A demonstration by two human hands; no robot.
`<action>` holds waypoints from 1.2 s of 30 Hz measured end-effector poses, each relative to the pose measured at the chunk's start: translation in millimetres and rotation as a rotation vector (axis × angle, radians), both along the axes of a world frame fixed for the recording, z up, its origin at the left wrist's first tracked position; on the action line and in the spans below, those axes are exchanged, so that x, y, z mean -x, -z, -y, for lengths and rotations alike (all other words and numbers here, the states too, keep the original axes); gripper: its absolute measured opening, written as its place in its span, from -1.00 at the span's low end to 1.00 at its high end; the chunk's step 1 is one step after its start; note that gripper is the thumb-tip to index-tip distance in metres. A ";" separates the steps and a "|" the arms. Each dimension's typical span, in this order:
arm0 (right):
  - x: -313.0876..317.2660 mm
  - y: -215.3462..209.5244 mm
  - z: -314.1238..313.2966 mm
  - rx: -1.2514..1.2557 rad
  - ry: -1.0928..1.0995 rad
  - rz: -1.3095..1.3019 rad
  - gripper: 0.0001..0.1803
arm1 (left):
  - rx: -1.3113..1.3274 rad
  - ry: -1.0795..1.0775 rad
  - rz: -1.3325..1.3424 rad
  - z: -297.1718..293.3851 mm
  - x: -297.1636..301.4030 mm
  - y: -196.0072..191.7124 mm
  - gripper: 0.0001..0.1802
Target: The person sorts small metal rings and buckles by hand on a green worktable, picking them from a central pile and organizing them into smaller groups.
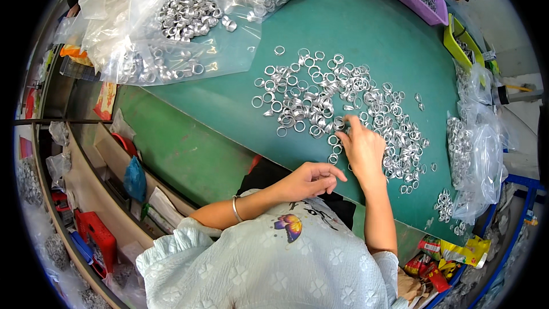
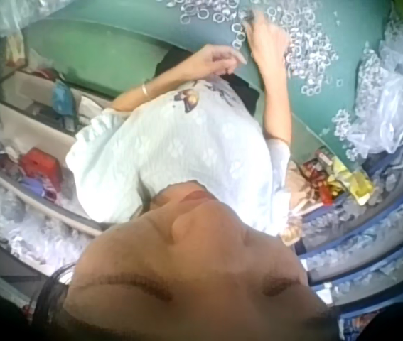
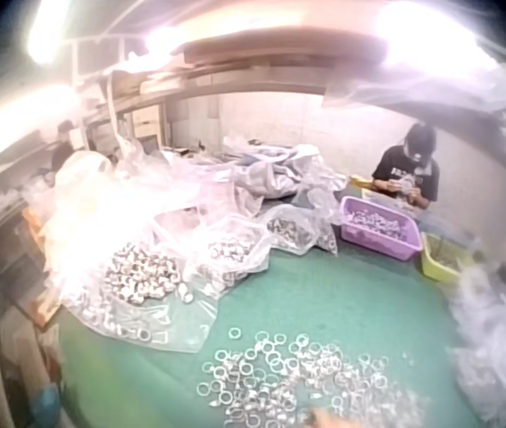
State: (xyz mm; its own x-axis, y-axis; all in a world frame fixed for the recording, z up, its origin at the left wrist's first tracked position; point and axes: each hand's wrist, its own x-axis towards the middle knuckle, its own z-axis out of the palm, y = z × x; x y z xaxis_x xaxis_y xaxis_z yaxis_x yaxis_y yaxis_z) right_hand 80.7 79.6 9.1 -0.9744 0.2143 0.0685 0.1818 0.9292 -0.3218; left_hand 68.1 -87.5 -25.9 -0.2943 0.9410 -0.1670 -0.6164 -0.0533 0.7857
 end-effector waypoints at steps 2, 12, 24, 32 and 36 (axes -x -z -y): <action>1.2 4.2 2.9 -0.043 -0.002 0.014 -0.76 | 0.014 0.023 -0.006 0.1 -1.7 -0.5 -0.75; -13.4 15.1 -16.0 1.000 0.248 -0.125 -0.90 | 0.048 -0.135 -0.080 2.0 6.5 -5.2 -0.69; -44.4 -9.1 2.3 1.723 0.195 -0.059 -0.83 | 0.077 -0.422 -0.494 -23.0 20.6 -31.9 -0.55; -49.5 -28.8 15.2 1.486 0.316 -0.135 -0.80 | 0.011 -0.256 -0.201 -14.2 20.5 -40.0 -0.58; -52.1 -26.3 15.3 1.643 0.355 -0.108 -0.81 | 0.046 -0.272 -0.457 -14.9 18.4 -46.4 -0.58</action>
State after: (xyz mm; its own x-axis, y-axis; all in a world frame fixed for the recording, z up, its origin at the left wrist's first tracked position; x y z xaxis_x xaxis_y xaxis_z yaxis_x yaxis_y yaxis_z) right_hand 132.8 64.3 35.5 -0.8716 0.3141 -0.3764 0.2075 -0.4593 -0.8637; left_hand 49.7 -72.5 20.5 -0.5787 0.8155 -0.0036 -0.1795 -0.1231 0.9760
